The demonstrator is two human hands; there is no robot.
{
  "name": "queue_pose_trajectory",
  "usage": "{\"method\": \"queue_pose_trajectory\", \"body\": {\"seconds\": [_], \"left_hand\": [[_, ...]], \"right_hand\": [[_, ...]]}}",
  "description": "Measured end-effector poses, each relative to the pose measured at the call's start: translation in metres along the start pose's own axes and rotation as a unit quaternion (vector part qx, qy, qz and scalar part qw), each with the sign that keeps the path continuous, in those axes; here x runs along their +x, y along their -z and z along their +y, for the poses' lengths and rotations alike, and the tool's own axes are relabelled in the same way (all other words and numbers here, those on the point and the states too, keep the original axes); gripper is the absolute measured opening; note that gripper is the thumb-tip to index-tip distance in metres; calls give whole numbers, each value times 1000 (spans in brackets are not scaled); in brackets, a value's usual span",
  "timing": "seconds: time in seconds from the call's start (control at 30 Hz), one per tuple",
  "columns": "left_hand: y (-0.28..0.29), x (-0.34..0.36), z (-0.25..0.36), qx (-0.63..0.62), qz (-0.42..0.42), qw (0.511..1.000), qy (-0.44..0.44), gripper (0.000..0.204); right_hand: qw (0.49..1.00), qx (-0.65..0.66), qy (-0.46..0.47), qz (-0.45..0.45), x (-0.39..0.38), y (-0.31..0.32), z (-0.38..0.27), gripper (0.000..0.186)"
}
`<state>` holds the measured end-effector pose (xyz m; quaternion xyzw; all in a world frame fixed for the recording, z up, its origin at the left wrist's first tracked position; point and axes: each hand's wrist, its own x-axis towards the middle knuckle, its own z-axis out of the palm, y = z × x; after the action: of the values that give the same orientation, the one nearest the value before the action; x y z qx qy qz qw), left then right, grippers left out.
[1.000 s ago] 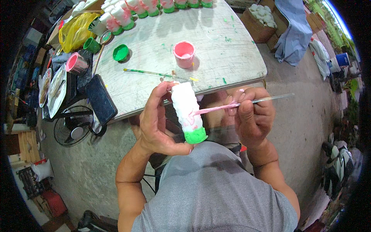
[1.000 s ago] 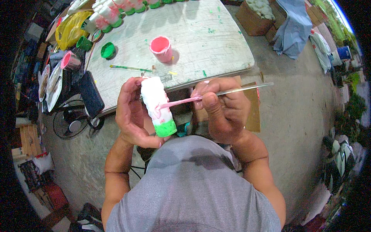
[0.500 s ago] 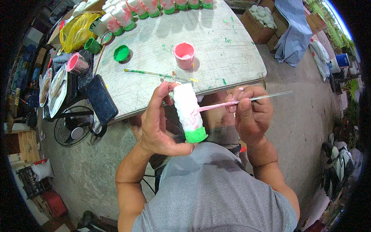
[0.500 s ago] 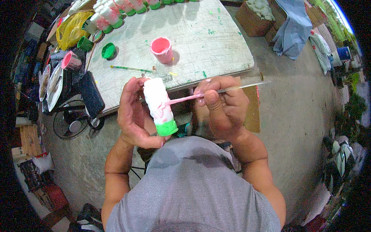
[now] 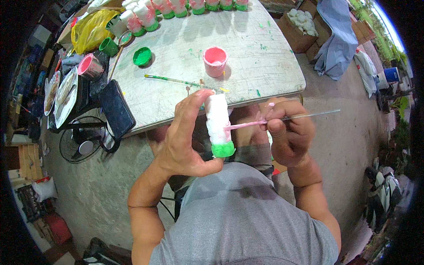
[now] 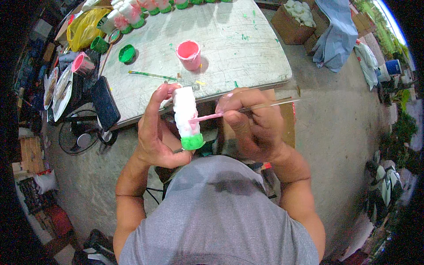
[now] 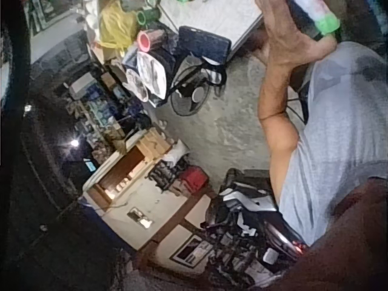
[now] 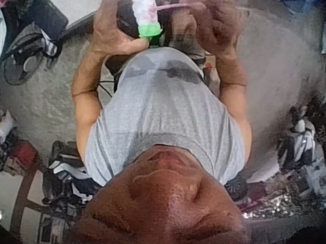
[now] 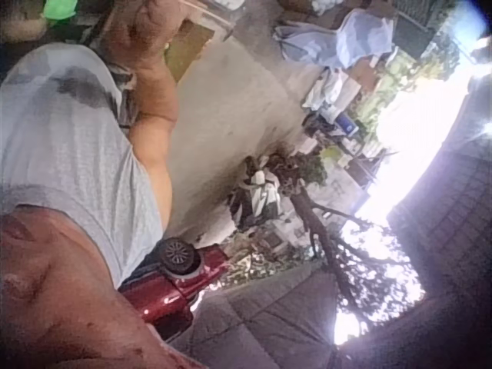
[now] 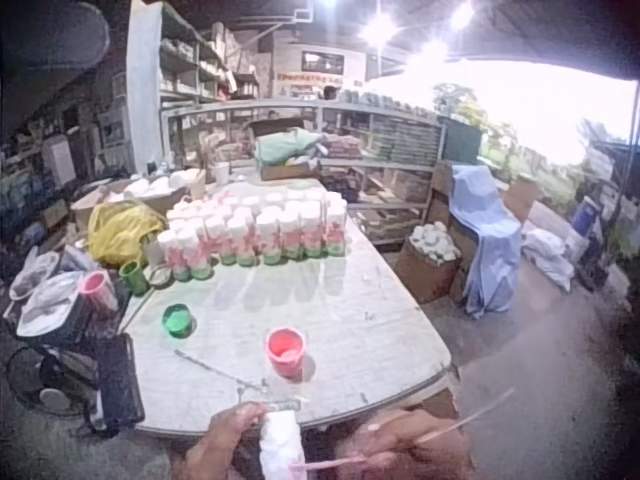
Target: The person paints a small white cylindrical object with a green base using a pink paintbrush. They repeatedly dip the brush into a pink paint container and apply pink paint to the object's surface while rotating it in their hand.
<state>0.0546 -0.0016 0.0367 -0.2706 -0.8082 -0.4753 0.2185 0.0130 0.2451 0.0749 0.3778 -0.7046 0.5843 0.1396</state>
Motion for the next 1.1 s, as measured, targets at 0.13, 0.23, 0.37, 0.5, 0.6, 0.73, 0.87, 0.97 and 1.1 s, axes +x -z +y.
{"method": "queue_pose_trajectory", "body": {"seconds": [0.13, 0.23, 0.37, 0.5, 0.6, 0.73, 0.87, 0.97, 1.1], "left_hand": [[3, 2, 0, 13, -13, 1000, -4, 113], [7, 5, 3, 16, -20, 1000, 1, 113], [7, 4, 1, 28, -13, 1000, 1, 113], [6, 3, 0, 16, -7, 1000, 10, 112], [5, 3, 1, 11, -5, 1000, 10, 111], [6, 3, 1, 14, -4, 1000, 10, 111], [6, 4, 3, 25, -9, 1000, 14, 110], [4, 4, 2, 28, -10, 1000, 9, 110], [5, 5, 4, 9, -30, 999, -3, 111]], "right_hand": [[993, 95, -60, 17, 4, -6, 11, 15], [995, 95, -33, 25, 4, -4, 13, 14], [994, -27, 97, -51, -3, 4, 9, 16], [981, -60, 153, -104, -14, 3, 3, 39], [974, -60, 166, -139, -17, 4, 3, 49], [972, -66, 180, -139, -18, 2, 4, 41], [976, -24, 163, -142, -15, 7, 12, 27], [995, 30, 77, -48, -20, 0, 13, 17], [970, 219, -97, 31, -13, -1, 20, 22]]}}
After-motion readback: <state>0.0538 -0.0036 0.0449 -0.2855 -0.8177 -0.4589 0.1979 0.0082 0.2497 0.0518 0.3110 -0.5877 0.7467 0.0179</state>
